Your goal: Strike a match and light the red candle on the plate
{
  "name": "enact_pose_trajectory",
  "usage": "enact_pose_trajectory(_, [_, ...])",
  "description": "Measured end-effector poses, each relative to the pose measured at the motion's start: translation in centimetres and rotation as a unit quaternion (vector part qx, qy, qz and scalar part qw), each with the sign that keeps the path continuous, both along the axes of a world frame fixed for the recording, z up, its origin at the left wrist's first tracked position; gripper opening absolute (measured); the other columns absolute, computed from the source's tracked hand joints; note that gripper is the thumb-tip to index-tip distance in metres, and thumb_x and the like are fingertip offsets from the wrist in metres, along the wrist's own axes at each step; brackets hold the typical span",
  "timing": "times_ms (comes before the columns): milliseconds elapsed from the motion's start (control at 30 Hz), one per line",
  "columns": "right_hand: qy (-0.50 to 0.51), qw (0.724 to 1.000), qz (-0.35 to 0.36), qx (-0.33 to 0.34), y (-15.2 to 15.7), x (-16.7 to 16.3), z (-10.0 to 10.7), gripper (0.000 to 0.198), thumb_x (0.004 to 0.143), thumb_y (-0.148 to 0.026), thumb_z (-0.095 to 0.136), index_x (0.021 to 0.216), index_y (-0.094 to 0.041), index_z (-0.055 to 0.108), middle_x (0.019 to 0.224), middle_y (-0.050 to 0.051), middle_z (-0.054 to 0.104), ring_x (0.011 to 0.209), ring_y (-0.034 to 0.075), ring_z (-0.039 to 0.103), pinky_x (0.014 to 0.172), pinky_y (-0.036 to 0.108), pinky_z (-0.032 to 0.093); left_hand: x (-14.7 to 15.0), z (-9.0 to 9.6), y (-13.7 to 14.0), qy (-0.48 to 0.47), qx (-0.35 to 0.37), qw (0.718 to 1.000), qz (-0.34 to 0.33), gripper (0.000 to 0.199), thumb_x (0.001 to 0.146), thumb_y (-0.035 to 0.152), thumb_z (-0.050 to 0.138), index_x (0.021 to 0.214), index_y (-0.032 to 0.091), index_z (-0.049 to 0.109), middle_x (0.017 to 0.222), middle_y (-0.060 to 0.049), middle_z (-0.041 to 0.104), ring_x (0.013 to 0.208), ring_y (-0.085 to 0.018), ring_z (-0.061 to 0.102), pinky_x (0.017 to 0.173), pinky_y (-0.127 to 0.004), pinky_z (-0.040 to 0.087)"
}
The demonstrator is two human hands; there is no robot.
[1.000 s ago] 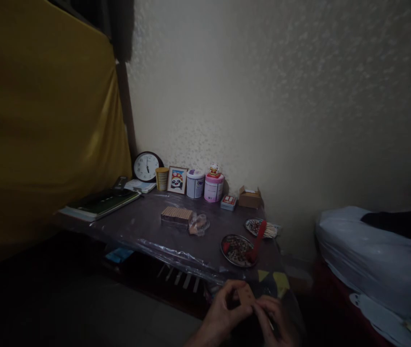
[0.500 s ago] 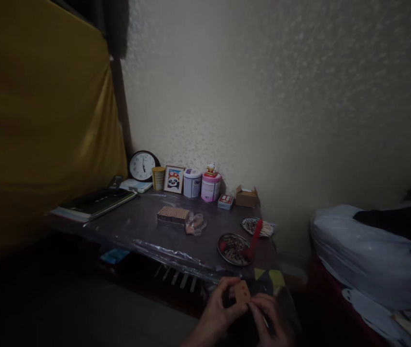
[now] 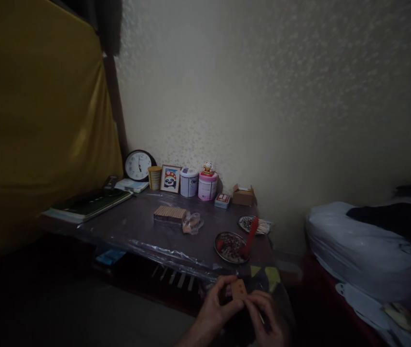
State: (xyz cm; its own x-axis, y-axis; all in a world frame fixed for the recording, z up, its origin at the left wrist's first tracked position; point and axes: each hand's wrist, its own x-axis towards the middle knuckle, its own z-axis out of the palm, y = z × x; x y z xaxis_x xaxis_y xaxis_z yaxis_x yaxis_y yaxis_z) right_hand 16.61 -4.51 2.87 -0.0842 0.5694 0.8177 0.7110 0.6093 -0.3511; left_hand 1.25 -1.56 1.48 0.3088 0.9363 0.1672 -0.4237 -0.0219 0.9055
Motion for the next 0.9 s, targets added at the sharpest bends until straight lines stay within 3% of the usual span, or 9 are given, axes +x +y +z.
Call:
enact_pose_trajectory(533, [0.000, 1.000, -0.003, 0.012, -0.08, -0.27, 0.66, 0.007, 0.083, -0.022, 0.056, 0.081, -0.022, 0.063, 0.075, 0.002, 0.069, 0.069, 0.013, 0.069, 0.064, 0.017, 0.055, -0.06, 0.46, -0.07, 0.008, 0.008, 1.000, 0.008, 0.049, 0.060, 0.035, 0.078, 0.102, 0.020, 0.060, 0.097, -0.005, 0.060, 0.095, -0.022, 0.056, 0.085, -0.033, 0.042])
enact_pose_trajectory(900, [0.036, 0.999, 0.012, -0.007, 0.14, -0.37, 0.00, 0.006, 0.081, -0.018, 0.059, 0.082, -0.022, 0.063, 0.076, 0.002, 0.067, 0.069, 0.013, 0.068, 0.065, 0.017, 0.055, -0.09, 0.24, -0.06, 0.001, 0.023, 1.000, 0.011, 0.048, 0.060, 0.034, 0.078, 0.103, 0.021, 0.062, 0.102, -0.005, 0.057, 0.098, -0.023, 0.055, 0.086, -0.033, 0.042])
